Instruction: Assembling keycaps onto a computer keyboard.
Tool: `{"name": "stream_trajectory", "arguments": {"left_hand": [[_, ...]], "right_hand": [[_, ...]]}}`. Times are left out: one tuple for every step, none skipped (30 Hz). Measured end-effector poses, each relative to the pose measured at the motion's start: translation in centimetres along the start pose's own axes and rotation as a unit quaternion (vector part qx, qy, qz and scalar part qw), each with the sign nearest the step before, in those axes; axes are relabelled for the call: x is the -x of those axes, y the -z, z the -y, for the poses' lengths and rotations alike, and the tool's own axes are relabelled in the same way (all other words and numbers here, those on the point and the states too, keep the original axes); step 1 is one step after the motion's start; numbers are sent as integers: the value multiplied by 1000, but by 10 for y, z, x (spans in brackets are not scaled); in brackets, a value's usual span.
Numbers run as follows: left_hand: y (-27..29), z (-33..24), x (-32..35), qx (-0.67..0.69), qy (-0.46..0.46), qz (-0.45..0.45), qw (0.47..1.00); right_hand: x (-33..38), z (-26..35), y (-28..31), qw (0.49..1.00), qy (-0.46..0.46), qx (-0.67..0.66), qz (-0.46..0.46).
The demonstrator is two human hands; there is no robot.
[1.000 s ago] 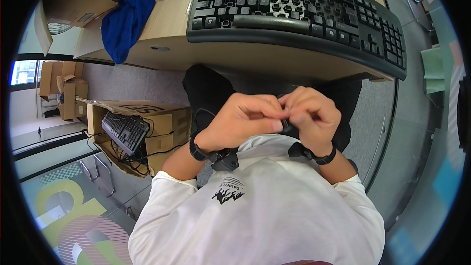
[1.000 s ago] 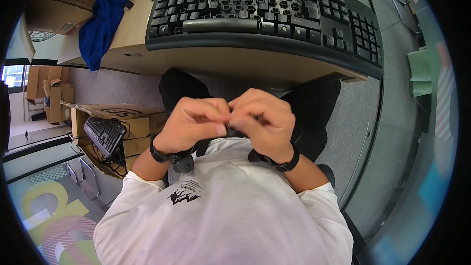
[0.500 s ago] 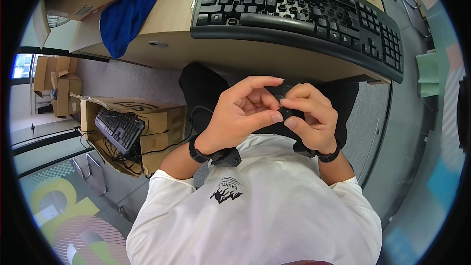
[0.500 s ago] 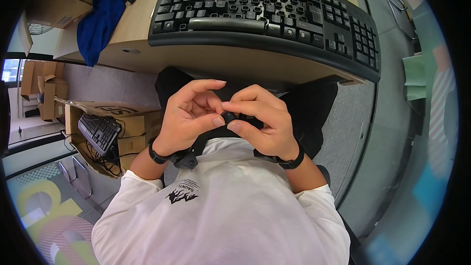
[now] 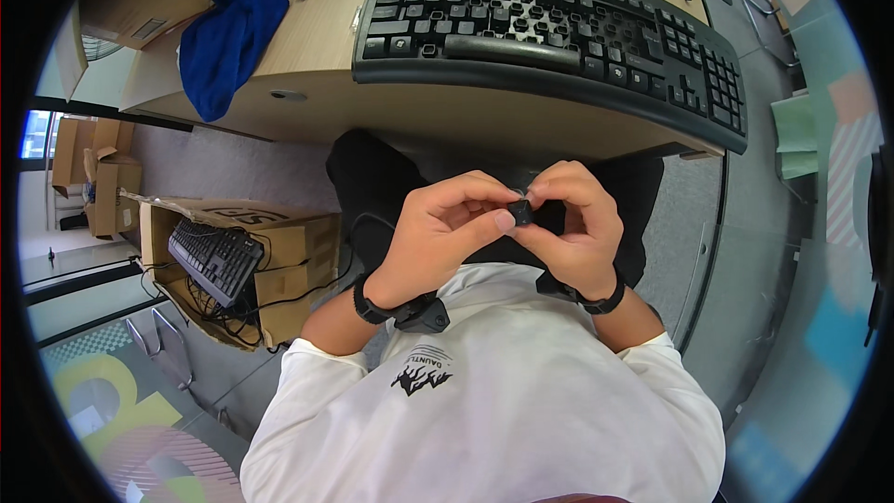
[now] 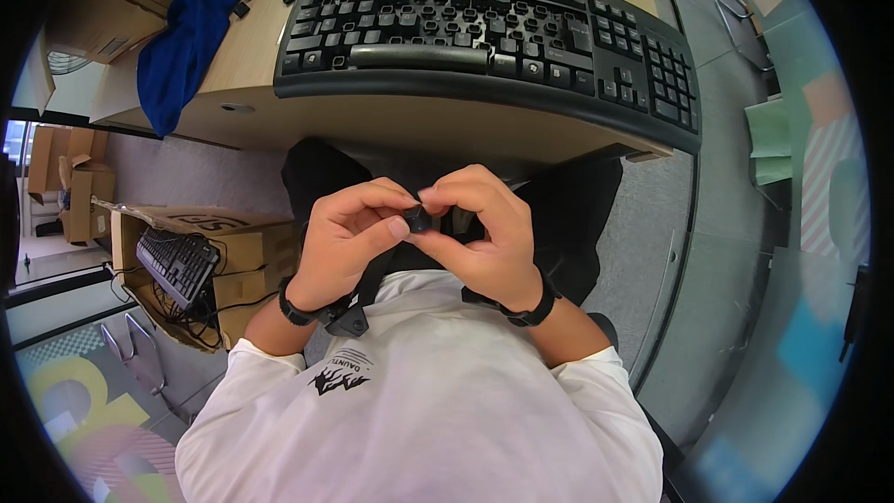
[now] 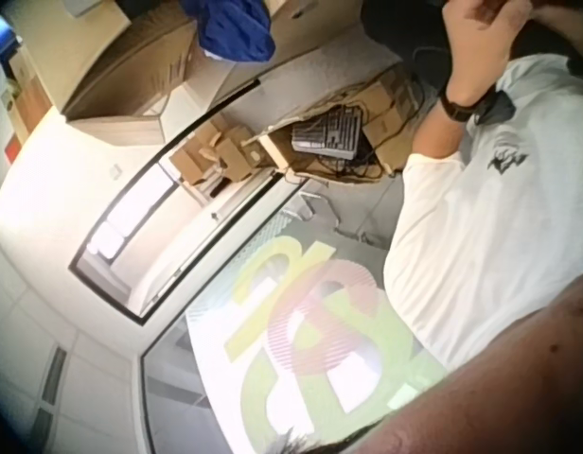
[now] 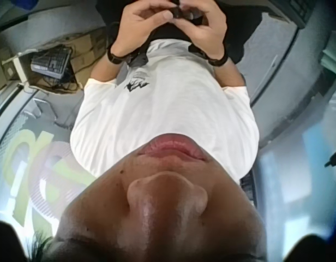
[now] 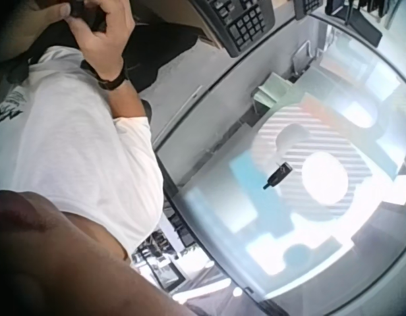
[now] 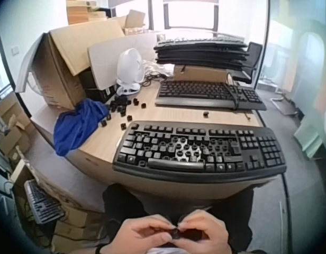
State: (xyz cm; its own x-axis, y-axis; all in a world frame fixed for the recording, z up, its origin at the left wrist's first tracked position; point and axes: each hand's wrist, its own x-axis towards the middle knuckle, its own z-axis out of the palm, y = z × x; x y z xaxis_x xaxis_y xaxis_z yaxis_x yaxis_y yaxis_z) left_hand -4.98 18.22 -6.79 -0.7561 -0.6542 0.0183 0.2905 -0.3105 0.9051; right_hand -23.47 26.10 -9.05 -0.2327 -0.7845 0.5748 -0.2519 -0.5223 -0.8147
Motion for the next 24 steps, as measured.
{"name": "stream_trajectory", "arguments": {"left_hand": [[-1, -1, 0, 1, -1, 2, 1000], [-1, -2, 0, -1, 3, 2, 1000], [-1, -3, 0, -4, 8, 2, 1000], [-1, -2, -1, -4, 7, 3, 1000], [0, -1, -1, -1, -5, 5, 1000], [0, 0, -1, 2, -17, 6, 1000], [0, 0, -1, 1, -17, 6, 1000], [0, 0, -1, 3, -29, 7, 1000], [0, 1, -1, 6, -40, 7, 999], [-2, 1, -2, 4, -41, 6, 999], [-5, 2, -3, -8, -48, -8, 999], [-6, 2, -4, -20, -55, -21, 998], [-6, 0, -4, -20, -55, -20, 998], [-4, -3, -5, -119, -67, -9, 991], [-3, -5, -6, -216, -81, 2, 973], [-2, -6, -5, -215, -83, 9, 973], [-4, -6, -4, -237, -99, 2, 966], [-5, -6, -4, -259, -116, -5, 959], [-5, -5, -5, -258, -122, 1, 958], [-4, -4, -3, -245, -117, 7, 963], [-3, -4, -4, -232, -111, 13, 966], [-2, -5, -6, -237, -112, 28, 965], [-3, -6, -7, -237, -114, 32, 964], [-4, -5, -7, -217, -102, 25, 971]], "right_hand": [[-1, 2, 0, 1000, 1, 2, 0], [-2, 4, -1, 1000, -4, 8, -5], [-2, 6, -1, 1000, -8, 15, -10], [-2, 5, 0, 1000, -8, 14, -10], [-2, 4, 1, 1000, -5, 19, -3], [-2, 4, 2, 1000, -2, 24, 3], [-1, 4, 3, 1000, -1, 23, 3], [-1, 5, 3, 1000, -7, 9, -2], [0, 5, 3, 1000, -14, -4, -7], [-1, 4, 5, 1000, -13, -6, -6], [-1, 5, 8, 1000, -4, 12, 7], [-2, 5, 10, 999, 4, 30, 19], [-1, 7, 11, 999, 5, 31, 18], [-1, 8, 12, 999, -5, 34, 12], [0, 9, 13, 999, -14, 39, 6], [1, 11, 12, 999, -7, 43, 7], [-1, 12, 11, 999, 4, 48, 9], [0, 12, 11, 999, 4, 42, 12], [0, 13, 11, 999, -4, 38, 7], [2, 13, 11, 999, 0, 36, 7], [3, 13, 11, 999, 4, 34, 7], [3, 14, 12, 999, 0, 37, 6], [4, 14, 12, 999, 2, 39, 3], [5, 13, 12, 1000, -9, 27, -1]]}}
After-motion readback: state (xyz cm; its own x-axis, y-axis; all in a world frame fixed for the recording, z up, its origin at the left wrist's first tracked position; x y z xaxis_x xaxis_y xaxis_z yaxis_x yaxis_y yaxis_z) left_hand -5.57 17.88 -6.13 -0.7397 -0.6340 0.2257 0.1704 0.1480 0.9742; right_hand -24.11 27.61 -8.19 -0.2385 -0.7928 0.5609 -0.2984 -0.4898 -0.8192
